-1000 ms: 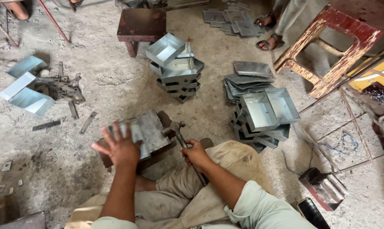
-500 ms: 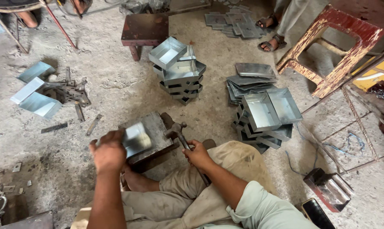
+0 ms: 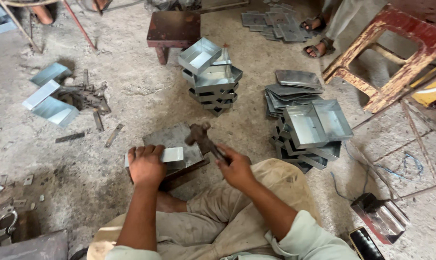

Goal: The person sits on the floor and uses a hammer to shape rectangular metal pieces on a small anvil. They repeatedly pick up metal sheets, position them on the anvil, and strike them to form a box-like shape, stacking the finished pieces nearby.

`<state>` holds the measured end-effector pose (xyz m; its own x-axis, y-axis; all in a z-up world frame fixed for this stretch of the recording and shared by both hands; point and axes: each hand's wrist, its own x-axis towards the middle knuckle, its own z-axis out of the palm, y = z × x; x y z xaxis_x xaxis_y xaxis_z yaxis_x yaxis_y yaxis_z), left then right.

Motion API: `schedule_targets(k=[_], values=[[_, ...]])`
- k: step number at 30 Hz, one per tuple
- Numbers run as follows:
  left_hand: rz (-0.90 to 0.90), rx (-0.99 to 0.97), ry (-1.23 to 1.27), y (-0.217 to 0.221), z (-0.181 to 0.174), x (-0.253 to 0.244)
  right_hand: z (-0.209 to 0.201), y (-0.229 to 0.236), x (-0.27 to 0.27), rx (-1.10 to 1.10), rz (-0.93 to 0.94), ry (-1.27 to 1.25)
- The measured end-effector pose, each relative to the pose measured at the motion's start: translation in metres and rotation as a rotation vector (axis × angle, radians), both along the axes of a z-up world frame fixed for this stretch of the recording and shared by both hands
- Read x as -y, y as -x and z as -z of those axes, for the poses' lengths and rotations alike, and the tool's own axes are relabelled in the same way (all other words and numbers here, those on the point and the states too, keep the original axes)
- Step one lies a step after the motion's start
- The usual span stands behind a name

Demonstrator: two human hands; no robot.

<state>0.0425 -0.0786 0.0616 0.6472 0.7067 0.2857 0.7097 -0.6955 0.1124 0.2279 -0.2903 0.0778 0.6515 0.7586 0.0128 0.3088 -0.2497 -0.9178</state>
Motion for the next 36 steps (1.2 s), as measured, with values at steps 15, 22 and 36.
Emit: schedule_targets(k=[15,22,36], values=[[0.009,0.154,-0.027,-0.009,0.007,-0.005,-0.072,-0.010,0.010,0.477,0.155,-0.866],[0.007,0.148,-0.060,-0.009,0.007,-0.003,-0.029,0.009,0.000,0.366,0.006,-0.126],[0.017,0.414,0.007,0.000,0.016,0.011,-0.049,0.004,-0.016,0.278,0.031,0.098]])
